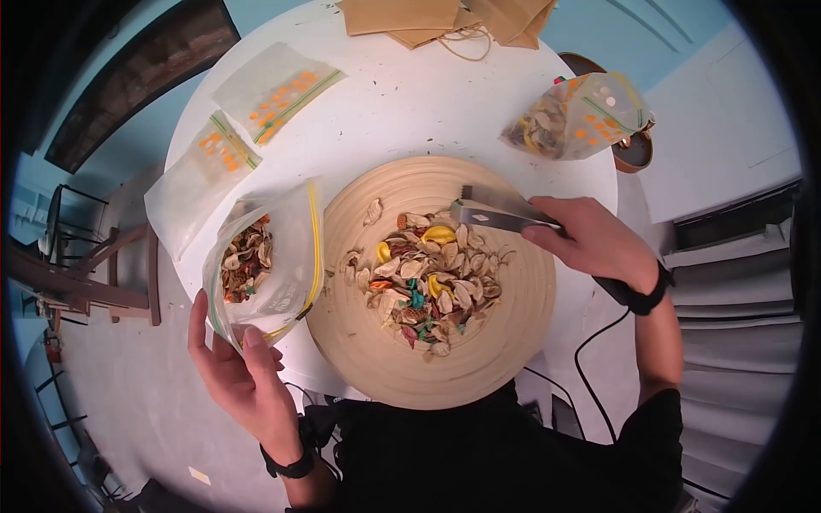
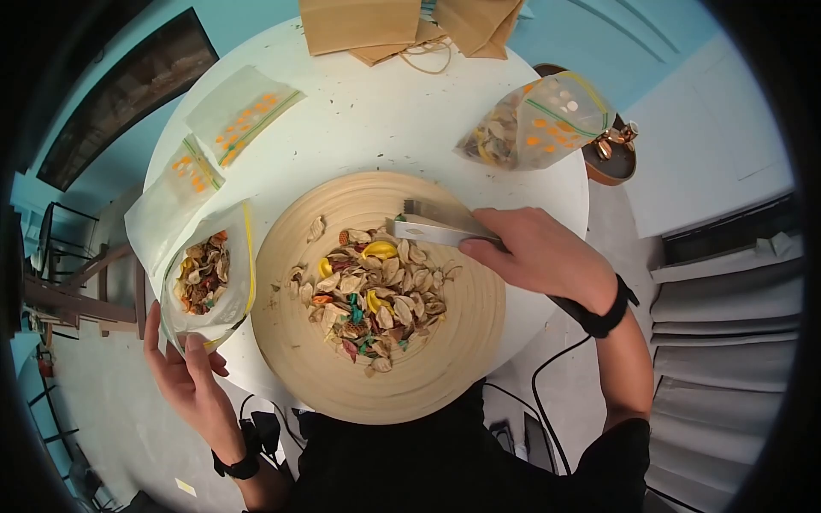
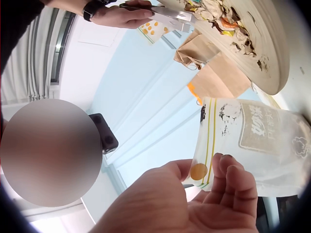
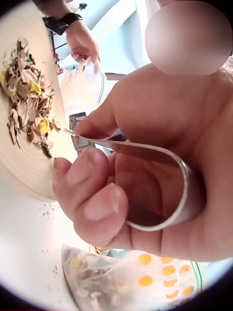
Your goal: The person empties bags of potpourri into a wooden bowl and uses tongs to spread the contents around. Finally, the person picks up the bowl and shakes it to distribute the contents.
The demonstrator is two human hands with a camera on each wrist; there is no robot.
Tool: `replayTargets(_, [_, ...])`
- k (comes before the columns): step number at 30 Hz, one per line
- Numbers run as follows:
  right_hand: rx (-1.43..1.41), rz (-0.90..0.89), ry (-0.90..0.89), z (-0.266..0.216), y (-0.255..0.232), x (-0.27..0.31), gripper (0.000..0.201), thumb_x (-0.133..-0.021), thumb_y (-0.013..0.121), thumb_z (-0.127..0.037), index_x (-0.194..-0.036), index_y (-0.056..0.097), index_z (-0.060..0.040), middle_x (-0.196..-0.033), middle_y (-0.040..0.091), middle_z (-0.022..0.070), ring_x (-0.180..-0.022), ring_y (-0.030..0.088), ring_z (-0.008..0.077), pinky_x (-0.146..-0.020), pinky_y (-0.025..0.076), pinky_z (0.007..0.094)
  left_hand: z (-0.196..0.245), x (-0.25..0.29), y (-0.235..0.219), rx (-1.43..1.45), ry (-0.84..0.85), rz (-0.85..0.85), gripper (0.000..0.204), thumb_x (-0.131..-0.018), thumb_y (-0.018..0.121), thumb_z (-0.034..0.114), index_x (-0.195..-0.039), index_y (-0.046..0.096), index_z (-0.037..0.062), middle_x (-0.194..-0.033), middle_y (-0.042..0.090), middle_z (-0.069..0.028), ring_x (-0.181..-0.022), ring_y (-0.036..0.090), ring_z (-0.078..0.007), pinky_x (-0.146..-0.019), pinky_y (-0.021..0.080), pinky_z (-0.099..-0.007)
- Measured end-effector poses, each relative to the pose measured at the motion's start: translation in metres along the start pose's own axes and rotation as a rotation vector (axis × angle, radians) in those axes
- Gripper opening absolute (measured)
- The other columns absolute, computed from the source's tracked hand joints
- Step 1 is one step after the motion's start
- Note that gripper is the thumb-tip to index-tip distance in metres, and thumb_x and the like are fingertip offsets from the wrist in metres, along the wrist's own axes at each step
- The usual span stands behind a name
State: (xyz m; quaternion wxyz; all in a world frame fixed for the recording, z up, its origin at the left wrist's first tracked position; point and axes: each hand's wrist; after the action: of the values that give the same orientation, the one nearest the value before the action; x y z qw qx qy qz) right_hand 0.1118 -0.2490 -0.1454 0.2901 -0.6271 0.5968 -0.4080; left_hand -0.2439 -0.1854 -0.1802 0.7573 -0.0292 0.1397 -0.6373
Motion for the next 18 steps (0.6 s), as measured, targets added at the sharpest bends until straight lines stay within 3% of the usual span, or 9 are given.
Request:
replayTargets(2, [-0.003, -0.003, -0.023, 0.0, 0.0, -0.01, 0.035, -0.098, 0.064, -0.032, -0.098, 0.063, 0.0032, -0.073, 0.062, 0.0233, -0.069, 0.061, 0.0437, -0.063, 0.047, 0.0452, -0.001, 0.001, -0.002, 0.0, -0.005, 0.007, 0.055, -0.101, 0.058, 0.014, -0.151, 0.04, 0.0023, -0.092, 0.063, -0.0046, -0.064, 0.052, -0.0056, -0.054, 0.041, -0.0203])
replayTargets(7, [-0.072, -0.256, -0.019, 0.003, 0.01, -0.018, 0.043, -0.095, 0.068, -0.043, -0.1, 0.066, 0.0, -0.068, 0.061, 0.0212, -0.063, 0.06, 0.0373, -0.059, 0.046, 0.0421, -0.004, 0.002, -0.001, -0.01, 0.014, 0.024, 0.055, -0.101, 0.058, 0.014, -0.151, 0.04, 0.0019, -0.091, 0.063, -0.005, -0.063, 0.051, -0.0055, -0.054, 0.041, -0.0206])
replayTargets(11, [0.024, -0.362, -0.002, -0.021, 0.012, -0.015, 0.047, -0.093, 0.07, -0.046, -0.109, 0.065, -0.0028, -0.071, 0.063, 0.0174, -0.069, 0.064, 0.0368, -0.063, 0.049, 0.0425, -0.005, 0.002, 0.001, -0.008, 0.0, 0.018, 0.055, -0.1, 0.058, 0.013, -0.151, 0.04, 0.0016, -0.091, 0.063, -0.0051, -0.063, 0.051, -0.0056, -0.054, 0.041, -0.0206])
replayTargets(14, [0.094, -0.331, -0.11, -0.026, 0.02, -0.009, 0.047, -0.092, 0.07, -0.046, -0.11, 0.064, -0.0023, -0.078, 0.065, 0.0158, -0.076, 0.066, 0.0369, -0.068, 0.051, 0.0439, -0.001, 0.001, 0.001, -0.015, 0.001, 0.026, 0.056, -0.099, 0.058, 0.011, -0.151, 0.039, 0.0013, -0.09, 0.063, -0.005, -0.063, 0.051, -0.0057, -0.054, 0.041, -0.0204])
replayTargets(16, [0.141, -0.316, -0.136, -0.026, 0.028, -0.005, 0.046, -0.093, 0.069, -0.045, -0.109, 0.063, -0.0019, -0.081, 0.066, 0.0155, -0.078, 0.066, 0.0368, -0.07, 0.052, 0.0444, 0.001, 0.001, -0.002, 0.029, -0.049, -0.003, 0.059, -0.097, 0.057, 0.005, -0.151, 0.037, 0.0007, -0.107, 0.067, -0.012, -0.072, 0.055, -0.0065, -0.057, 0.042, -0.0202])
replayTargets(18, [0.185, -0.305, -0.164, -0.031, 0.031, -0.002, 0.045, -0.093, 0.069, -0.043, -0.107, 0.063, -0.0014, -0.085, 0.067, 0.0152, -0.08, 0.067, 0.0368, -0.072, 0.052, 0.0448, 0.0, 0.003, -0.004, 0.02, -0.042, -0.019, 0.059, -0.097, 0.058, 0.005, -0.152, 0.036, 0.0005, -0.106, 0.067, -0.0118, -0.072, 0.055, -0.0066, -0.058, 0.042, -0.0201])
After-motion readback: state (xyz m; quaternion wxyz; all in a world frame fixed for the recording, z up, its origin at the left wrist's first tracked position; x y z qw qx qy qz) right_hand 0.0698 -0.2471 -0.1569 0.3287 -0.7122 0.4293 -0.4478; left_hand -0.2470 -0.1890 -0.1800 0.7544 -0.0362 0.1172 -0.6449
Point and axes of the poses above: each hand's wrist, its own x-axis away from the middle knuckle, its own y-axis out of the palm, z = x × y
